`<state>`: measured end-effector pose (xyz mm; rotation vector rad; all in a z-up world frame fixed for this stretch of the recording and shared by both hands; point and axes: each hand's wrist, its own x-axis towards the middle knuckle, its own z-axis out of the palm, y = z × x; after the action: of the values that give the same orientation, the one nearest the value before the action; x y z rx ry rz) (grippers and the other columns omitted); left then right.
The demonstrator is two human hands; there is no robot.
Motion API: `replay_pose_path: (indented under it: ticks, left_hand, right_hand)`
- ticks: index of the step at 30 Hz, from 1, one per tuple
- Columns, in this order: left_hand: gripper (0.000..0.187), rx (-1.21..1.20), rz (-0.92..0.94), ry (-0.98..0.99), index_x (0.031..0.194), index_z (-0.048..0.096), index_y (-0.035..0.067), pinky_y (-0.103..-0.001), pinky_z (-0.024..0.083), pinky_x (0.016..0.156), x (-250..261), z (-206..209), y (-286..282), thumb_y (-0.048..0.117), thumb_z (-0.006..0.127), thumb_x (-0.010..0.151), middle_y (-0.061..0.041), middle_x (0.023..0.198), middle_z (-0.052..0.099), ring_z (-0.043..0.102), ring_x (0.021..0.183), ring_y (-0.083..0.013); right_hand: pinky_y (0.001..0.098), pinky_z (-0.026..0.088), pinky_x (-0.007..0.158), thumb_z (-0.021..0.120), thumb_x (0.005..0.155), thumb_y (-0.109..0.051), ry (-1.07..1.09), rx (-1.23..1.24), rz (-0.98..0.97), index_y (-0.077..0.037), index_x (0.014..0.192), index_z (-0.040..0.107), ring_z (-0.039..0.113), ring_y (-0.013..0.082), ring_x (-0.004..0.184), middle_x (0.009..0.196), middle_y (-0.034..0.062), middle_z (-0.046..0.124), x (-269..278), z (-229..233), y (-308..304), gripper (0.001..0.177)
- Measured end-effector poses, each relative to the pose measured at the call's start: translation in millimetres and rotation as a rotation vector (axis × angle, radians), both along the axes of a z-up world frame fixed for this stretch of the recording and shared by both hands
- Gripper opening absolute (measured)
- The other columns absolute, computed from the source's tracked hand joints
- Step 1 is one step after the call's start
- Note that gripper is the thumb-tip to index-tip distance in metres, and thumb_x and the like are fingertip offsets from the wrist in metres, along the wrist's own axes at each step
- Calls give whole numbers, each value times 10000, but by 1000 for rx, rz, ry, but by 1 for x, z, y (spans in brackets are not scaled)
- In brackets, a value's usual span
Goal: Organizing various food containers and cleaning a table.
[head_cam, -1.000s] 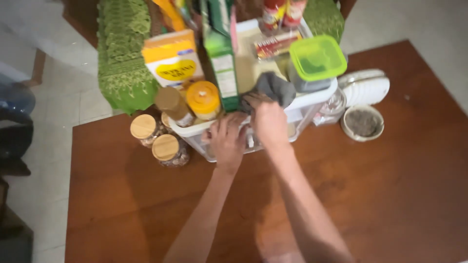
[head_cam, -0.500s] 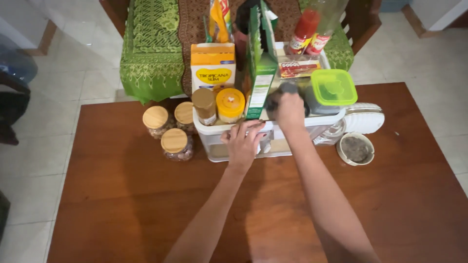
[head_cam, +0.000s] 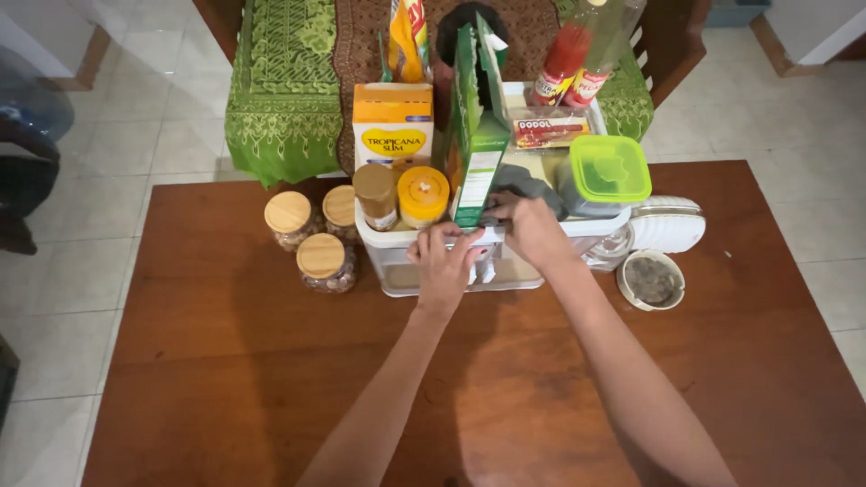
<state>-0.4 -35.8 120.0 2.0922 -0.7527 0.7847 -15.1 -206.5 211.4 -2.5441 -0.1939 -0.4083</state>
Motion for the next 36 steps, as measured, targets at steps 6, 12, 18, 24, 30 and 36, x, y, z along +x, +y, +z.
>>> replay_pose_path:
  ticks: [6,12,18,24,30,36]
  left_hand:
    - [385,18,10,5,1185,706,323,-476,329,905,1,-5,1,272,827,823,20,1100,566,525,1060,-239]
    - [412,18,15,9,1196,712,316,-485,333,914,-2,2,1,226,826,810,17,1103,569,526,1067,-244]
    - [430,40,23,28,1191,717,307,-478,320,902,-4,6,3,172,823,796,11,1108,563,531,1085,-246]
    - [406,6,27,43,1176,713,312,-480,323,918,-4,1,-1,234,832,796,4,1107,564,526,1067,-243]
    - [401,29,66,53,1187,708,325,-482,337,942,-6,2,-2,246,829,813,14,1117,558,529,1102,-232]
    - [438,96,53,141,1199,710,290,-510,329,969,-17,20,5,203,827,786,-11,1141,549,511,1124,-244]
  right_hand:
    - [438,550,917,694,710,63,-60,-11,-129,-60,1047,785,683,399,1027,1240,168,694,18,-29,-8,369]
    - [424,562,929,656,700,101,31,13,-177,-82,1063,796,696,380,1054,1195,167,713,-17,-15,8,430]
    - [445,540,963,624,652,148,-196,-95,-235,-19,1026,760,677,390,1108,1170,169,717,-49,-18,12,431]
    - [421,532,978,608,723,153,-125,93,-326,-19,1133,737,664,362,1127,1248,154,699,-11,-21,4,462]
    - [442,525,987,581,688,184,-162,75,-179,-57,1079,759,654,395,1131,1229,177,697,-72,-28,2,492]
    - [362,533,912,444,916,13,-145,519,-563,6,1161,704,678,267,1022,1133,154,729,-138,-58,-96,357]
